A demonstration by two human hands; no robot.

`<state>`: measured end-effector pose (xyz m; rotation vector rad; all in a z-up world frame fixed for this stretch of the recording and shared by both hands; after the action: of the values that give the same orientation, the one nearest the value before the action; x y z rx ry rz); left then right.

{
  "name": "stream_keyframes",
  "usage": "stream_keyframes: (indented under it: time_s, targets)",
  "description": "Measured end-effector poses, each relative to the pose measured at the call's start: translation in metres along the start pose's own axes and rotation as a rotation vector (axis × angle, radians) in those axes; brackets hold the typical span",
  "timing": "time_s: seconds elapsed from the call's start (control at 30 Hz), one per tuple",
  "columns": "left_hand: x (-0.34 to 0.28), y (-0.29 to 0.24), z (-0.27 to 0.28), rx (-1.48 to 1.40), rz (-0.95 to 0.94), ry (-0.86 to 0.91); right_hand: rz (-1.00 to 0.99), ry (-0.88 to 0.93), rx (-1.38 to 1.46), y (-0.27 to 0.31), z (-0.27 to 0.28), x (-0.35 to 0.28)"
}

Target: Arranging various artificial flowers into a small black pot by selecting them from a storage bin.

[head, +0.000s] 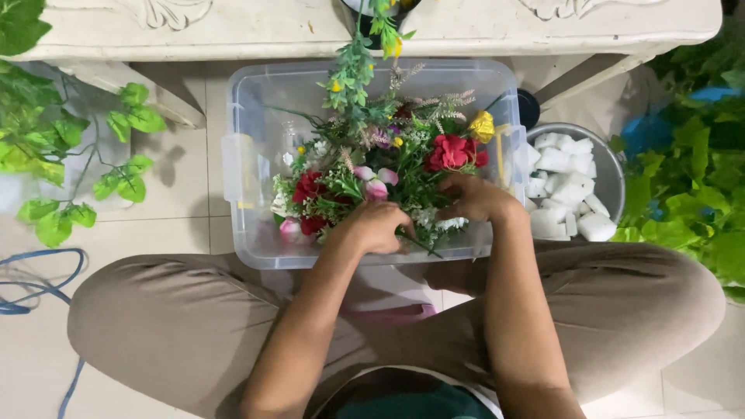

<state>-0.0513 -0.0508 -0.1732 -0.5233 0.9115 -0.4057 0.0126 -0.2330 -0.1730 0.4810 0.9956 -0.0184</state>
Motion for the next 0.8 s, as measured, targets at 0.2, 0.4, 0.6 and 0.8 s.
stream_keyframes:
  time_s: [0.2,0.4,0.6,0.8]
  targets:
    - [-0.019,0.035,0.045,-0.060,0.153,-0.300,-0.012,-0.010,-0.148,-0.014,0.001,0.004]
    - [-0.024,0.073,0.055,0.059,0.237,-0.854,-0.039,0.049,-0.182,-0.024,0.002,0.002]
    - [-0.036,0.064,0.063,0.006,0.218,-0.999,-0.024,-0.022,-0.173,0.002,0.022,-0.035]
    - [-0.065,0.013,0.096,-0.236,0.024,-1.087,0.203,-0.091,0.090,0.054,0.056,-0.116]
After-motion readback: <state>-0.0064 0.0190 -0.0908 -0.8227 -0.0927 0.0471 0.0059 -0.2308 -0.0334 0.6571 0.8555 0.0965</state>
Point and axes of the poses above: each hand's wrist, its own x-axis towards the middle knuckle, its own z-axis out of the back of the hand, y = z × x, the point moved 6 cm from there along x, towards the middle knuckle, and after that the axes turned 6 degrees about y, right-handed, at the moved point
